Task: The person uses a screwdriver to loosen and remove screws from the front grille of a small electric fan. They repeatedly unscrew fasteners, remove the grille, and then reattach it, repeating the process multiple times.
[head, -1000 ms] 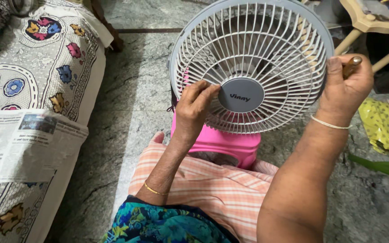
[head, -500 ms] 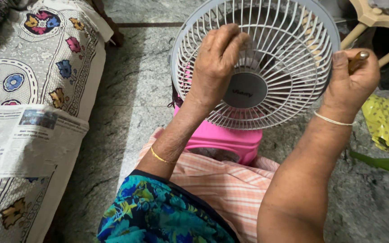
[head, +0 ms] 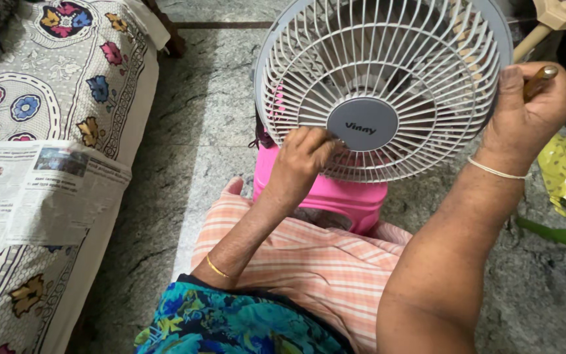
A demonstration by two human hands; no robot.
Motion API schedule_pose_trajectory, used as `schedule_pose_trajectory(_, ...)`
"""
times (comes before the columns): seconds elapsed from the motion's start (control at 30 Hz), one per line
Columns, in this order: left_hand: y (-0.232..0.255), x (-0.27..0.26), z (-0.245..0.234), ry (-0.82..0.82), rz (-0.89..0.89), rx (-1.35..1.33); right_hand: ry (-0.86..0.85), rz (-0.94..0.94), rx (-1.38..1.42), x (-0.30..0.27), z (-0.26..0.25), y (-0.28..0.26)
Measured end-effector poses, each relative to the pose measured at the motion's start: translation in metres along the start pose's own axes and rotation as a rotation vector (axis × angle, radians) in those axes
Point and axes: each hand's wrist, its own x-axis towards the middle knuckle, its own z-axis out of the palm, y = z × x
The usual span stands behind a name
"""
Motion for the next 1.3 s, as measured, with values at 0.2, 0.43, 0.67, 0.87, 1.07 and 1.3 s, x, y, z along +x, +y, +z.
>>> schedule_pose_trajectory(0.2, -0.048, 0.071, -0.015, 0.318, 0.092, 0.174, 0.029, 0.043, 0.074, -0.002, 0.000, 0.002)
schedule_pose_trajectory(0.43, -0.030, 0.062, -0.011, 0.266, 0.006, 0.154, 0.014, 0.032, 0.068, -0.001, -0.006, 0.014)
schedule_pose_trajectory(0.67, -0.019, 0.015, -0.017, 0.158, -0.069, 0.075, 0.015, 0.037, 0.067, -0.006, -0.009, 0.023)
schedule_pose_trajectory(0.87, -0.054, 0.056, -0.034, 0.340, -0.033, 0.127, -0.008, 0.031, 0.011, -0.013, -0.019, 0.047)
schedule_pose_trajectory(1.07, -0.041, 0.050, -0.024, 0.302, -0.074, 0.112, 0.011, 0.085, 0.066, -0.011, -0.025, 0.073)
schedule_pose_trajectory(1.3, -0.027, -0.015, -0.014, 0.147, -0.200, 0.119, -0.019, -0.053, -0.067, -0.007, 0.002, -0.001)
